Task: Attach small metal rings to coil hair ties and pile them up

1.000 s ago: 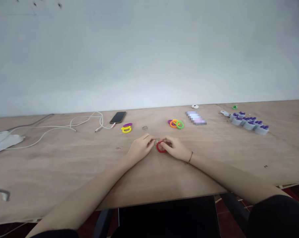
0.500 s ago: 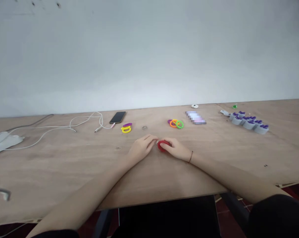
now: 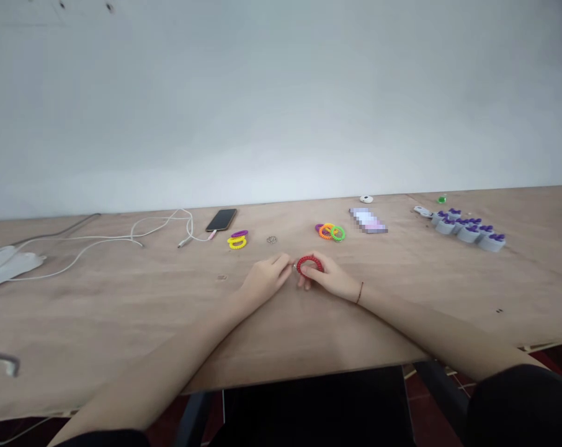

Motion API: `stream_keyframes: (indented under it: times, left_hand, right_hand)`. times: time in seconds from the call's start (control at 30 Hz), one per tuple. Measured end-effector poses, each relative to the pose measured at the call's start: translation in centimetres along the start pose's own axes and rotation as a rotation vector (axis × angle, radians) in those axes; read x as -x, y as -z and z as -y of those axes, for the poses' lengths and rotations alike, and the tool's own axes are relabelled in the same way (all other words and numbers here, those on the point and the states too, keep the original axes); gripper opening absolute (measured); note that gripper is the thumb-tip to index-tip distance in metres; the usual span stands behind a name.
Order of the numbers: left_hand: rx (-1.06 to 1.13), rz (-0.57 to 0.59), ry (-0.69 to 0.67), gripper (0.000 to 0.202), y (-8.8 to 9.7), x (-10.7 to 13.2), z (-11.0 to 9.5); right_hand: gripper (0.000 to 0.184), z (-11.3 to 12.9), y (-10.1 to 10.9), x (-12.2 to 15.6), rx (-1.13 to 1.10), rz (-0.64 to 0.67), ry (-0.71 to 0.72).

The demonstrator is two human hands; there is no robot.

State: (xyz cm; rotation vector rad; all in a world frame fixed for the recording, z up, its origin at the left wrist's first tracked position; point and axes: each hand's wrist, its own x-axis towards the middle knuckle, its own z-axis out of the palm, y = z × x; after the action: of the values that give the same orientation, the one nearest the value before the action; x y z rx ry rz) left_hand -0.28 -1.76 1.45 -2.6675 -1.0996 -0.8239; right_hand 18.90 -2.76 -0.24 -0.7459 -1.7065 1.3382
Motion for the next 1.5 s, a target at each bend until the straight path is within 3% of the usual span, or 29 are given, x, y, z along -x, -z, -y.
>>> stream_keyframes:
  times: [0.13,0.37,0.67,0.8,1.0,1.13,1.5]
  left_hand:
    - [-0.064,-0.014,0.000,0.017,0.19,-0.01,-0.17]
    - [0.030,0.016,-0.004,0.014,0.09,-0.01,-0.35]
    - [0.190,0.007,0.258,0.007,0.05,-0.20,-0.36]
    - [0.372,0.076,0.297,0.016,0.19,-0.35,-0.33]
    - [0.889,0.268,0.392,0.029,-0.05,-0.50,-0.01]
    - [1.035,0.272,0.433,0.029,-0.35,-0.46,0.16]
    - [0.999,0.243,0.478,0.025,-0.51,-0.44,0.09]
  right_hand:
    - [0.033,0.31,-0.19,0.20,-0.016,0.006,0.003]
    - [0.033,0.62,-0.51,0.36,0.044,-0.070,0.025]
    - [0.023,0.20,-0.40,0.55,0.084,-0.021,0.069]
    - [0.025,0.27,-0.48,0.42,0.008,-0.016,0.054]
    - [0.026,0.48,-0.25,0.03,-0.093,-0.072,0.002]
    - [0.026,0.44,-0.08,0.01,-0.103,-0.090,-0.015]
    - [0.030,0.32,0.01,-0.02,-0.141,-0.107,-0.020]
